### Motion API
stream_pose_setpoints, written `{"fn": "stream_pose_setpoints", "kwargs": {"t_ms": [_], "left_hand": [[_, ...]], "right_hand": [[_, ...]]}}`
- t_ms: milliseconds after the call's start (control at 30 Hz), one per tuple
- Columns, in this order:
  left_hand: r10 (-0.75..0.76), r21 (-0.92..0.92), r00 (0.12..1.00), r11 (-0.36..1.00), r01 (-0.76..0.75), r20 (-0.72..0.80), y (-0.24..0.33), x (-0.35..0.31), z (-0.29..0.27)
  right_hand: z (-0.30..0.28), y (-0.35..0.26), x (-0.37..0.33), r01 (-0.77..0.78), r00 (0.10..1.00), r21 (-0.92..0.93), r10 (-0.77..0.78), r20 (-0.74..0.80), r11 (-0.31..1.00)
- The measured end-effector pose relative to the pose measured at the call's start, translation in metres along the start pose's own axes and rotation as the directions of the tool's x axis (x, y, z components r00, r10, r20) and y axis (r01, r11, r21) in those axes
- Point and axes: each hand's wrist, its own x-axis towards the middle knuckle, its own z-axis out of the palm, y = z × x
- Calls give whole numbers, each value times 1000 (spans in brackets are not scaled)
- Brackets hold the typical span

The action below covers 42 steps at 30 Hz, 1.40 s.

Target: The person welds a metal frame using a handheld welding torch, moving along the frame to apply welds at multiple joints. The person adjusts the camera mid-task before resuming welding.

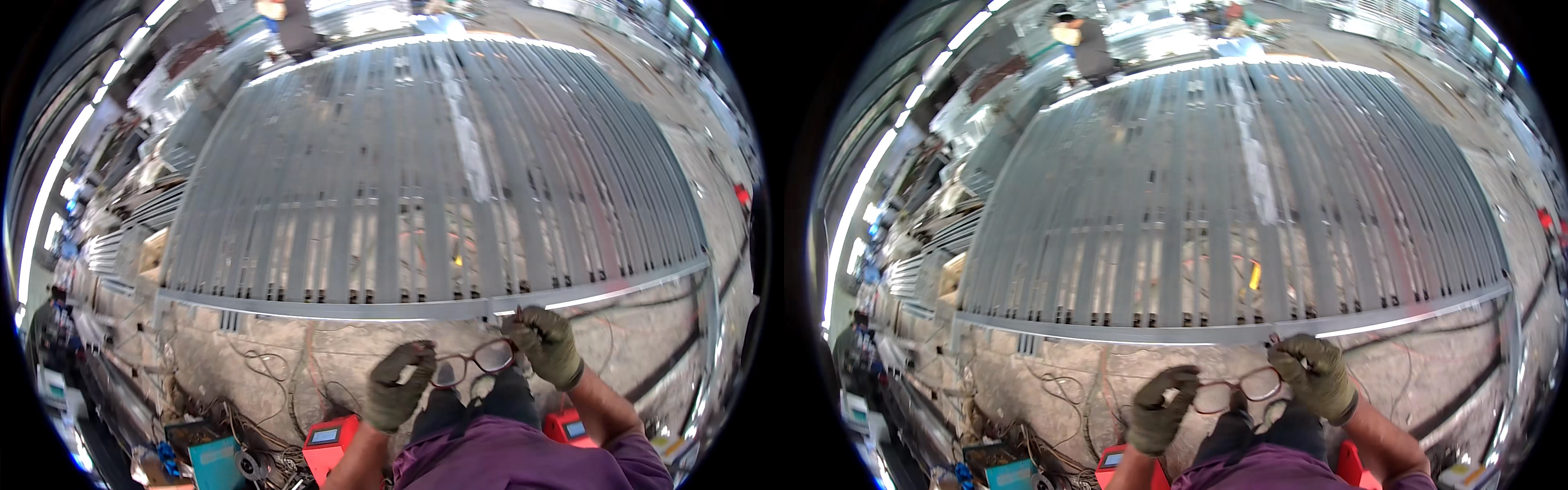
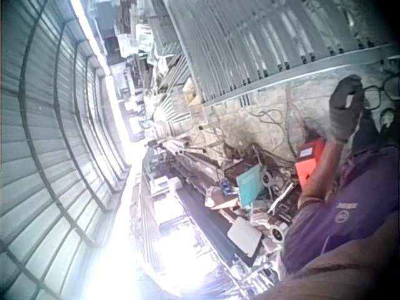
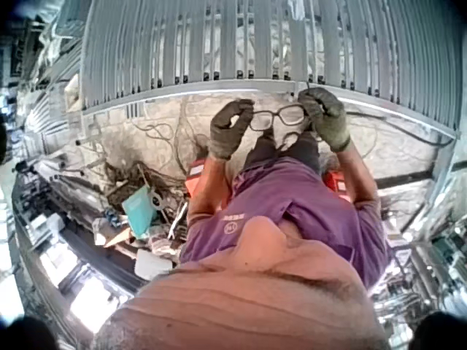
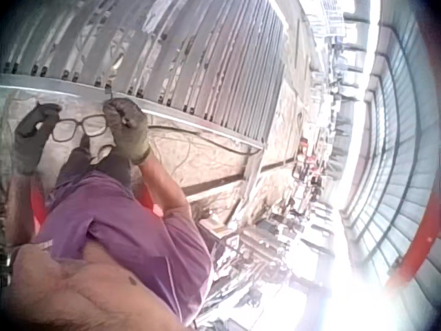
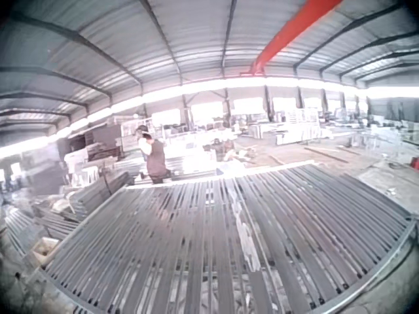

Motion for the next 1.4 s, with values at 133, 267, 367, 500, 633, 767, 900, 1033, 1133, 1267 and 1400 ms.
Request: {"fn": "stream_pose_setpoints", "kwargs": {"t_ms": [133,267,367,500,633,767,900,1033,1133,1267,1400], "left_hand": [[92,20,994,996,-91,-53,95,31,11],[364,-12,928,930,-366,-77,126,42,18],[459,-159,887,880,-448,40,124,59,30],[213,-401,936,912,-87,281,121,85,54],[-228,-337,854,847,410,468,158,82,33],[-180,-218,800,907,360,572,187,85,71],[93,-263,777,960,95,623,218,67,158],[415,-429,714,886,-176,564,215,49,260],[550,-496,674,814,-301,494,209,30,335],[683,-577,581,713,-399,443,240,-7,438],[780,-666,510,600,-443,363,266,-31,522]], "right_hand": [[-39,-76,2,275,955,5,-272,-114,962],[-64,-120,-13,469,862,-95,-478,-167,878],[-85,-131,-29,474,840,-232,-515,-170,849],[-127,-126,-64,484,814,-344,-558,-161,805],[-152,-116,-79,574,721,-347,-659,-216,742],[-189,-109,-103,615,642,-362,-711,-286,701],[-248,-110,-143,669,531,-395,-777,-338,629],[-312,-98,-181,658,486,-452,-798,-356,602],[-367,-72,-214,643,479,-475,-799,-363,601],[-446,-70,-276,606,432,-538,-811,-395,585],[-514,-79,-326,562,384,-605,-826,-412,563]]}}
